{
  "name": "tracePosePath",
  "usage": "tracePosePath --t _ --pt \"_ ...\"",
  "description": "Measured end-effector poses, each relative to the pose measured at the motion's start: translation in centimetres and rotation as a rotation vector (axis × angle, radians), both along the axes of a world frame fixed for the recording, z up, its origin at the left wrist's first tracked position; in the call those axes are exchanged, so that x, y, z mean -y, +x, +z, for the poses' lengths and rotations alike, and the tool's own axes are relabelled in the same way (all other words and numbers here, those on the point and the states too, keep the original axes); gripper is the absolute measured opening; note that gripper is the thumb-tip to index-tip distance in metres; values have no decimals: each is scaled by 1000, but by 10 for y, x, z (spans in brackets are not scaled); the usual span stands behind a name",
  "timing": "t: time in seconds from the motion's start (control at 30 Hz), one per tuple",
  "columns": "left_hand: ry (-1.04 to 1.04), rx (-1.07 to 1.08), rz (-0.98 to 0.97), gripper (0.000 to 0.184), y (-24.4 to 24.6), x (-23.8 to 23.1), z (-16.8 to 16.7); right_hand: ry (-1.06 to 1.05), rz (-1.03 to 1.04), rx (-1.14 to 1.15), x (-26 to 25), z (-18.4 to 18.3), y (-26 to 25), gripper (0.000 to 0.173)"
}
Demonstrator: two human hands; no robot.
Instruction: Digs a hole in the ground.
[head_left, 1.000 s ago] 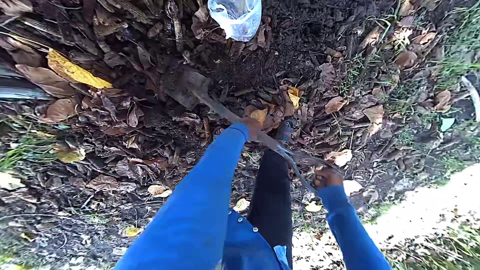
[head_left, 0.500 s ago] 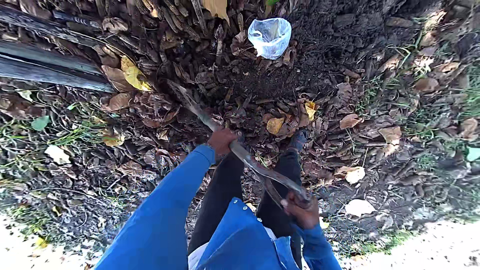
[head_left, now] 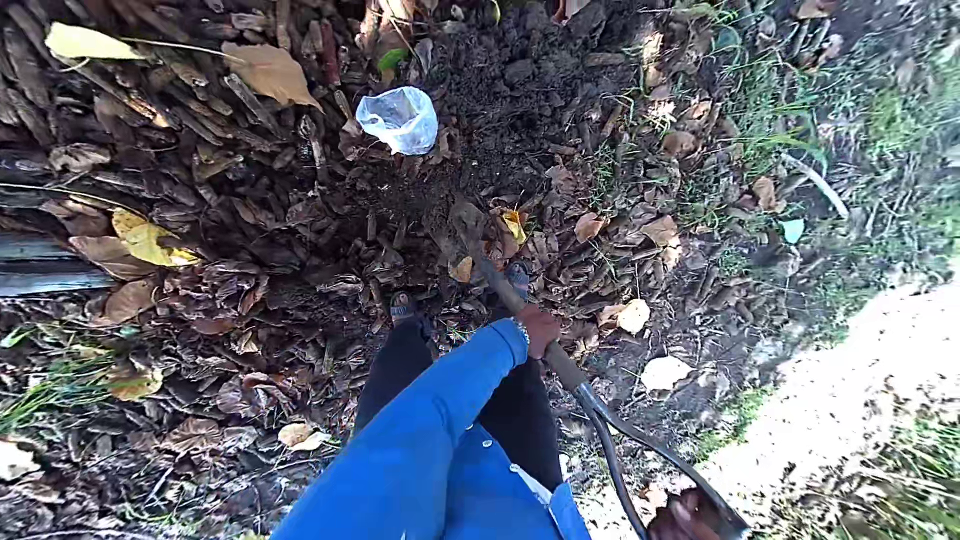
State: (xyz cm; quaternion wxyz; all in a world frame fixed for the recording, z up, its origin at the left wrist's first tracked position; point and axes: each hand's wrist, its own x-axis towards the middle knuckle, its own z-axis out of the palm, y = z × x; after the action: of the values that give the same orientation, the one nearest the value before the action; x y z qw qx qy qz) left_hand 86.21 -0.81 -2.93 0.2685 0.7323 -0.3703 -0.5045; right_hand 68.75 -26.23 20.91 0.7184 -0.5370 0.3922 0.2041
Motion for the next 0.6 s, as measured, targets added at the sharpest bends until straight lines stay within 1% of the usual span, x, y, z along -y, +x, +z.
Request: tracePosePath --t 0.07,0.1,0.17,0.23,0.3,0.4,0.47,0.5,0.53,0.57,0.6 --pt "-3 -4 -11 30 18 22 2 -13 -8 -12 15 6 11 7" --pt "6 7 1 32 26 27 -3 -24 -15 -19 14 4 22 10" --pt "109 0 79 41 42 25 -11 -29 -60 -32 -5 -12 48 12" --pt "280 -63 176 49 57 12 -5 12 -170 -47 -39 -34 70 7" --pt "358 -63 226 48 69 2 -1 107 -216 -54 -58 -38 88 8" --pt "376 -40 249 39 63 -11 15 309 -87 -2 -61 -29 93 10" --pt "357 -4 242 42 68 -12 20 406 -45 58 -54 -25 101 9" --pt "353 -4 281 45 64 -10 22 444 -58 56 -49 -23 105 8" --pt "365 -11 360 48 59 -8 23 465 -90 26 -45 -23 111 8" --pt "397 -38 485 51 52 -5 24 468 -146 -30 -42 -26 118 10" --pt "452 -93 651 56 46 -1 26 452 -217 -93 -42 -29 125 14"
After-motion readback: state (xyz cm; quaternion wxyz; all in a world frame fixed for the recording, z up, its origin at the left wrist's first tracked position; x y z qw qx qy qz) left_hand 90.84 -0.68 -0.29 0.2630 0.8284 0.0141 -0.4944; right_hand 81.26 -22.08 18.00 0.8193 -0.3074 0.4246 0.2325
